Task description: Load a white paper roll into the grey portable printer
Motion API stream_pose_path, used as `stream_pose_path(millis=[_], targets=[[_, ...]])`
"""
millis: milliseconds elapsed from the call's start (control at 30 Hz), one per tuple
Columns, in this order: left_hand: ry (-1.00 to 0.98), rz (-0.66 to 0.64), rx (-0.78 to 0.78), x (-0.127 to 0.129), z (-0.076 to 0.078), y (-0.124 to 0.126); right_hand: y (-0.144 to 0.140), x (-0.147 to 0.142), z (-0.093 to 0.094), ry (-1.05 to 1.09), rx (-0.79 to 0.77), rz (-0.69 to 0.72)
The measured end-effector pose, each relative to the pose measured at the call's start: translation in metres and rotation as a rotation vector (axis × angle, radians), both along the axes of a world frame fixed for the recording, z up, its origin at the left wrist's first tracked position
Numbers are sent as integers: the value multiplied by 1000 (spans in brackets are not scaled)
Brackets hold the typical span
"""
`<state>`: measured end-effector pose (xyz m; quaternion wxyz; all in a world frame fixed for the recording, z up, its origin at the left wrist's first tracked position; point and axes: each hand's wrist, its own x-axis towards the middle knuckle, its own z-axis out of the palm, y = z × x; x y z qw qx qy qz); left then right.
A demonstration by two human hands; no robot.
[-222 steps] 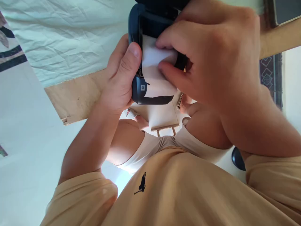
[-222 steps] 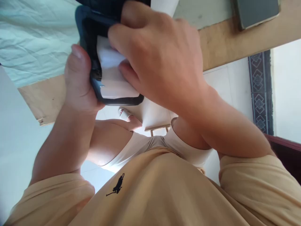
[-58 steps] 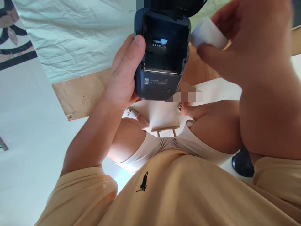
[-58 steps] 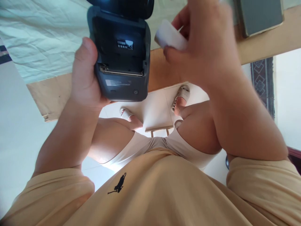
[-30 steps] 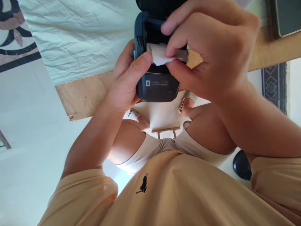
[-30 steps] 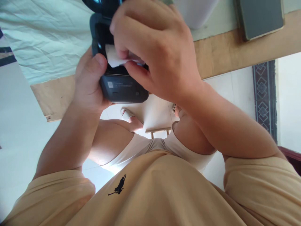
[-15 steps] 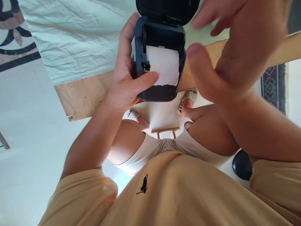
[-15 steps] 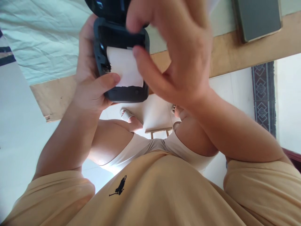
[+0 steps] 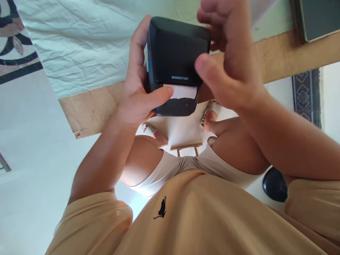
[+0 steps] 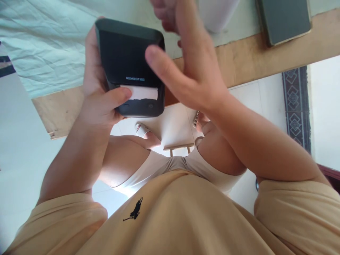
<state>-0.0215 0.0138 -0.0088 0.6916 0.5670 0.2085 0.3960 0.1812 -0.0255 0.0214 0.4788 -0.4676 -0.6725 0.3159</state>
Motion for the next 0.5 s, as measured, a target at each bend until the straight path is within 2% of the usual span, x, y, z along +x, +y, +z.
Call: stream_pose_path(millis=[133,267,300,333,400,500], targets=[[1,-15,-13,-1,2,2,4,-2,-12,-16,-64,158],[16,115,19,2,2,-7,9,-2,-18,24,-166,249],[30,169,-23,4,2,-10,11,-2,-18,27,-190,270],[21,142,-35,5,3,-12,11,-1,-17,32,-204,288],[22,151,-76,8,5,-16,12,-2,-17,45,-215,304],[-20,168,-123,11,8,-15,13,-3,-19,72,-166,248]])
